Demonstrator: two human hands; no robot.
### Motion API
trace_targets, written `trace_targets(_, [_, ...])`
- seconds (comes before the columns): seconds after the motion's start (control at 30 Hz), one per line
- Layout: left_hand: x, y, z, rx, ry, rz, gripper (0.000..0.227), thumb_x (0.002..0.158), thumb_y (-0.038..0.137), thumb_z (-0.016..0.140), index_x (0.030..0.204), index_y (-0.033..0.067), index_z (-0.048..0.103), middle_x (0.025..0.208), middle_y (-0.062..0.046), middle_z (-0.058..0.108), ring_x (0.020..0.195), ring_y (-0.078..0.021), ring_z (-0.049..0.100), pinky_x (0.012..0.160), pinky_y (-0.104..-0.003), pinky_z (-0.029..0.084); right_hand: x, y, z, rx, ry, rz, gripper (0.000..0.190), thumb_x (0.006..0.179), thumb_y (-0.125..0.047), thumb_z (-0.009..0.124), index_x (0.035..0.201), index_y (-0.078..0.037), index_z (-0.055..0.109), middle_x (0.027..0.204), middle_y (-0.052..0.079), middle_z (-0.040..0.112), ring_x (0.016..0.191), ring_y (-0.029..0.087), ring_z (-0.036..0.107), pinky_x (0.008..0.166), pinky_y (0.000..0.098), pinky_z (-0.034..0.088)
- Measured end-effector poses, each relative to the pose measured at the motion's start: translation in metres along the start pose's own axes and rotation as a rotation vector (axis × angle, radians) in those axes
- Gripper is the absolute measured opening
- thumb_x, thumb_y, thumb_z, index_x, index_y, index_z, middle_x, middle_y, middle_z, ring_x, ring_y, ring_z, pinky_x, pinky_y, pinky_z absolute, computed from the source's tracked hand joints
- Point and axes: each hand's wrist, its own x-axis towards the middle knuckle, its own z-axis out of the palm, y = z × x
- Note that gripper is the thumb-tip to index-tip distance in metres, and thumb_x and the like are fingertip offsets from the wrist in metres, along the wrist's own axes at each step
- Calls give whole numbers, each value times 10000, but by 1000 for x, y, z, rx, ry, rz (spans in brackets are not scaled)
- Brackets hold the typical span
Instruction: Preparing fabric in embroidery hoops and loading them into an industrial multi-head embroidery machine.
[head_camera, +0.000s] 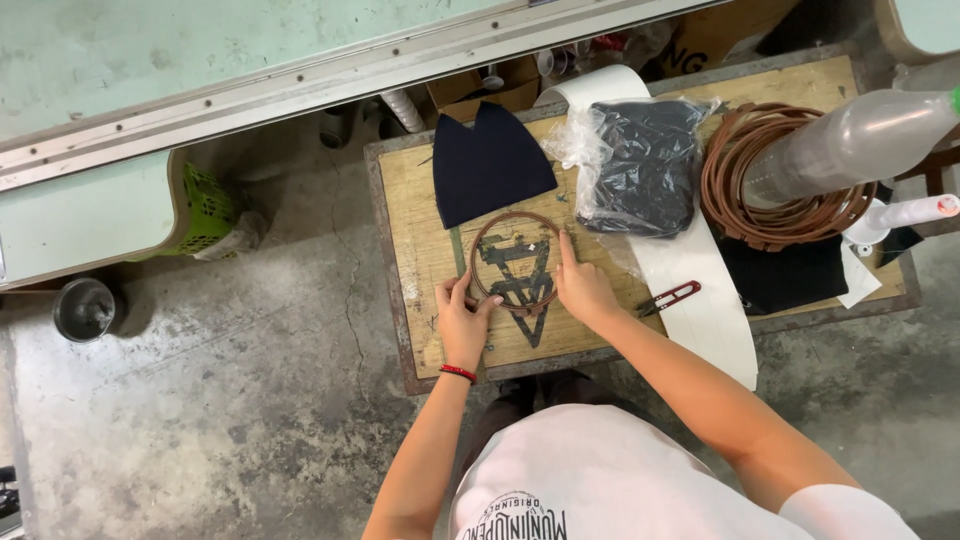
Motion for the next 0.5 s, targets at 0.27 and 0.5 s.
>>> trace_targets(0.27, [-1, -2, 5, -39, 79, 34, 729, 863, 314, 945, 1465, 46, 634, 1309, -76, 506, 967, -227, 723, 848, -392, 645, 2, -24, -13, -246, -68, 40, 669, 1125, -165, 504, 1709, 2, 223, 634, 91, 670, 454, 164, 587, 435, 261, 465])
trace_targets(0.5, [31, 12, -10, 21, 142, 113, 457, 1014, 350, 800, 1395, 123, 686, 1281, -52, 578, 1044, -252, 720, 871, -403, 630, -42, -39, -103, 196, 121, 131, 699, 1070, -68, 520, 1712, -67, 244, 999, 298, 749, 938, 452, 753, 801, 553, 610])
